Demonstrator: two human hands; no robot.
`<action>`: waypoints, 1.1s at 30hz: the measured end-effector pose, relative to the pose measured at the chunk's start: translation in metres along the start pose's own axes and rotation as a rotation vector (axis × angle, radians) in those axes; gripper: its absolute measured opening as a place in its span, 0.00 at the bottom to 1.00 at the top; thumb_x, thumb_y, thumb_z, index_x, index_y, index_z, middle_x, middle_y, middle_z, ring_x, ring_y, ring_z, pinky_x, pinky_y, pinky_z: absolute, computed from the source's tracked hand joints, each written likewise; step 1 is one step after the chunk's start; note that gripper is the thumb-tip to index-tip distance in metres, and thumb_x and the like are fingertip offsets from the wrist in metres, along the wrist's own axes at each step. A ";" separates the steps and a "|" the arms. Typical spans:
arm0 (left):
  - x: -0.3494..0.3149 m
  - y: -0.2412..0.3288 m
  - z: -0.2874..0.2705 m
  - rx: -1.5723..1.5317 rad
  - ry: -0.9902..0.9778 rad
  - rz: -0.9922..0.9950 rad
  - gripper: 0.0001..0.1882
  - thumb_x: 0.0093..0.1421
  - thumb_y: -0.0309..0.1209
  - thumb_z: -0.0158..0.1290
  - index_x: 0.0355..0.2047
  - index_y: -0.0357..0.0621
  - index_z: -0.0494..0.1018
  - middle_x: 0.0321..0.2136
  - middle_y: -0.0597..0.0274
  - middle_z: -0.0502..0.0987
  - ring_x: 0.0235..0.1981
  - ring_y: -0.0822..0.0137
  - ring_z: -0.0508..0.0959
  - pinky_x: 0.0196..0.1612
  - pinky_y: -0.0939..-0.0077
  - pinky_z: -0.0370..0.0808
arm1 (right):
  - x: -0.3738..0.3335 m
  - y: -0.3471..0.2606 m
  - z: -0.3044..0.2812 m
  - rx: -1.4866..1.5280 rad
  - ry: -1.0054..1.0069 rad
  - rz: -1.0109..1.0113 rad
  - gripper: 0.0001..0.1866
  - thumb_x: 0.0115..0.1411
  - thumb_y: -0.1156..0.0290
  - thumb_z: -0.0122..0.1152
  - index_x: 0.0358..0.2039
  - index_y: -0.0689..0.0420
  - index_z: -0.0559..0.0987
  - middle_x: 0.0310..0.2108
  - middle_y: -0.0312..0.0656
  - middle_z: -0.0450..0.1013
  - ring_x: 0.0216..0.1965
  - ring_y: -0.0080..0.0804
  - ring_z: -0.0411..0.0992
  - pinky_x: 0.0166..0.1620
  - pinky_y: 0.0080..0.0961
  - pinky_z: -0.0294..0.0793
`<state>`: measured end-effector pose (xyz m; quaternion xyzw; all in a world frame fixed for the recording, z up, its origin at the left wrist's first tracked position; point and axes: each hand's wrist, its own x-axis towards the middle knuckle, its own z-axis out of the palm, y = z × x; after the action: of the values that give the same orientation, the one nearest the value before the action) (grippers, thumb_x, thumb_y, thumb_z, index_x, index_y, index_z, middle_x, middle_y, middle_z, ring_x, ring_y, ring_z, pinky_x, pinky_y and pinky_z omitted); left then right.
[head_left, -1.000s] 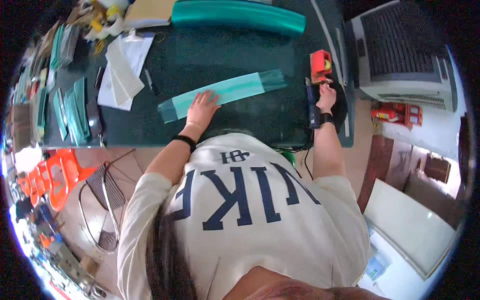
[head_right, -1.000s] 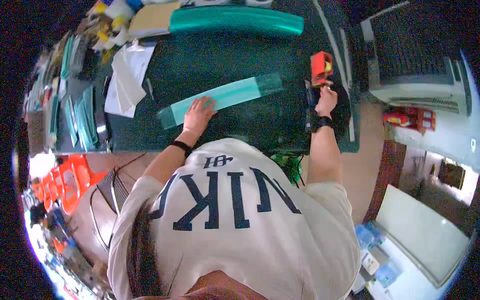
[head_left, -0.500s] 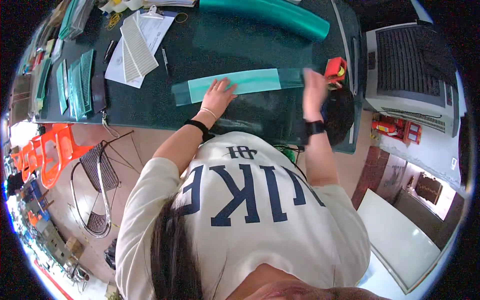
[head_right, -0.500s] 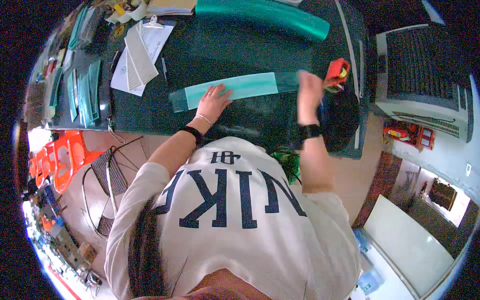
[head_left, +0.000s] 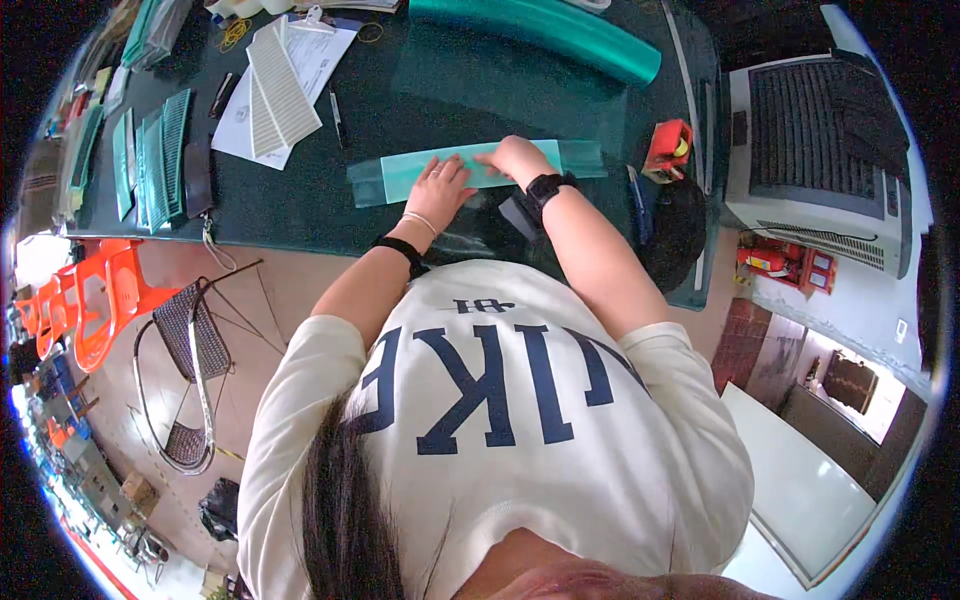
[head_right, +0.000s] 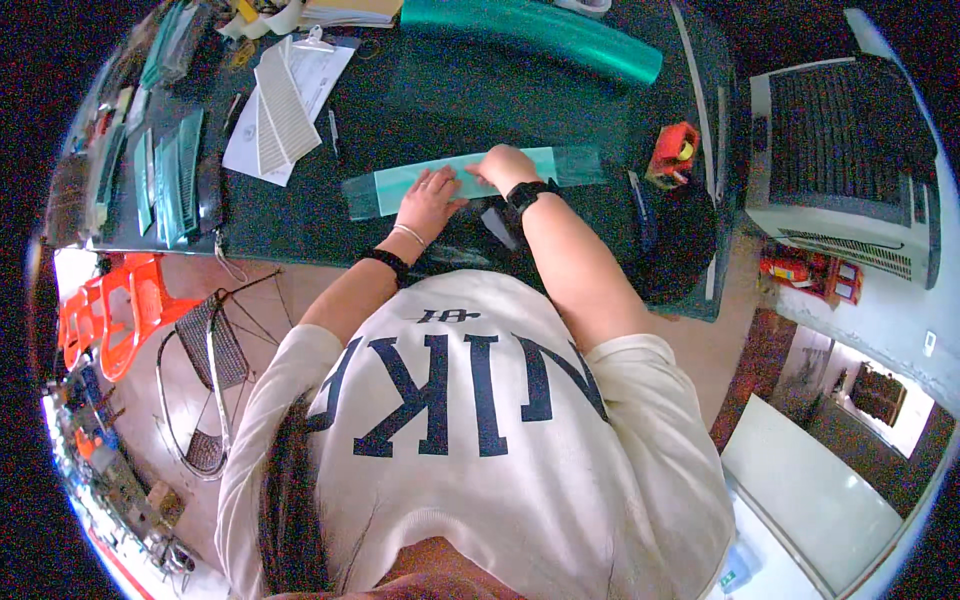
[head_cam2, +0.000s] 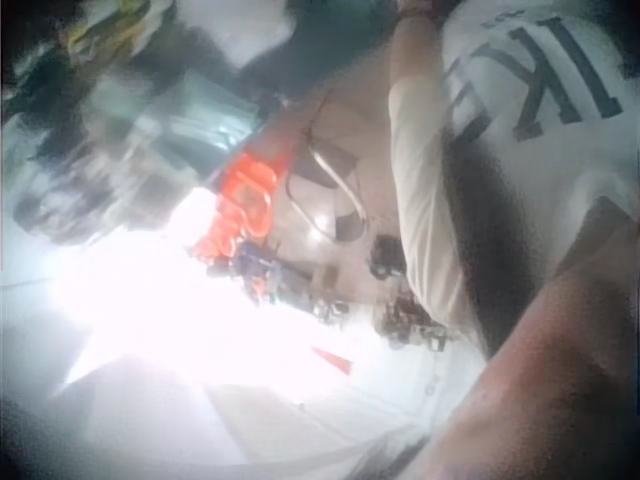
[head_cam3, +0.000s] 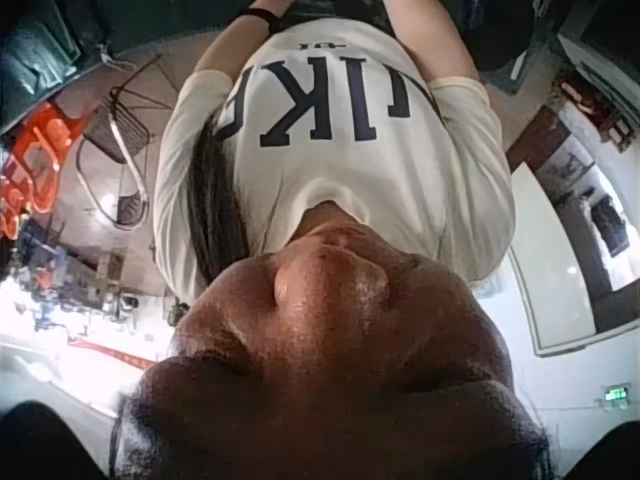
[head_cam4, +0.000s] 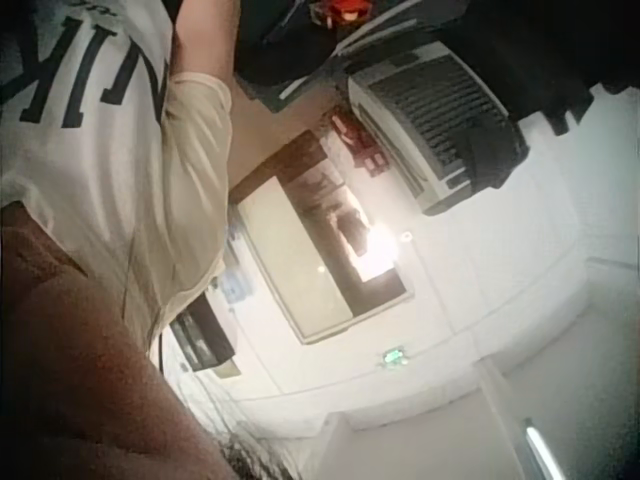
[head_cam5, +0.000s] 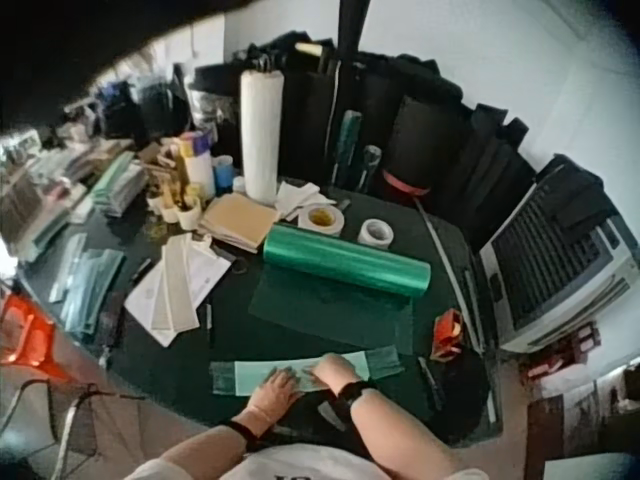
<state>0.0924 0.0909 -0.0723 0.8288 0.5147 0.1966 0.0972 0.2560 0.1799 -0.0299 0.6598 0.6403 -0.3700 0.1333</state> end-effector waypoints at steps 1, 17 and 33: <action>-0.001 0.000 -0.002 0.018 -0.021 0.005 0.19 0.53 0.40 0.54 0.43 0.47 0.70 0.48 0.59 0.69 0.52 0.60 0.68 0.57 0.61 0.64 | -0.001 -0.003 -0.002 0.002 0.002 -0.003 0.24 0.49 0.45 0.60 0.15 0.55 0.79 0.20 0.36 0.76 0.26 0.30 0.75 0.31 0.29 0.72; 0.017 0.010 -0.012 0.219 -0.164 0.125 0.27 0.52 0.40 0.55 0.50 0.44 0.64 0.53 0.65 0.67 0.52 0.61 0.66 0.54 0.64 0.65 | -0.053 0.056 -0.013 -0.075 -0.312 0.096 0.37 0.48 0.32 0.50 0.29 0.59 0.81 0.21 0.40 0.74 0.22 0.31 0.70 0.28 0.27 0.67; 0.031 0.007 -0.009 -0.041 -0.100 0.017 0.37 0.46 0.44 0.60 0.55 0.49 0.60 0.56 0.62 0.63 0.57 0.59 0.62 0.59 0.58 0.57 | -0.027 0.275 -0.098 1.310 0.652 0.438 0.25 0.54 0.42 0.54 0.35 0.53 0.73 0.25 0.32 0.71 0.24 0.24 0.69 0.21 0.25 0.64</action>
<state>0.1061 0.1148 -0.0550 0.8397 0.4983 0.1661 0.1380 0.5495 0.1837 -0.0259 0.7918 0.1515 -0.4259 -0.4108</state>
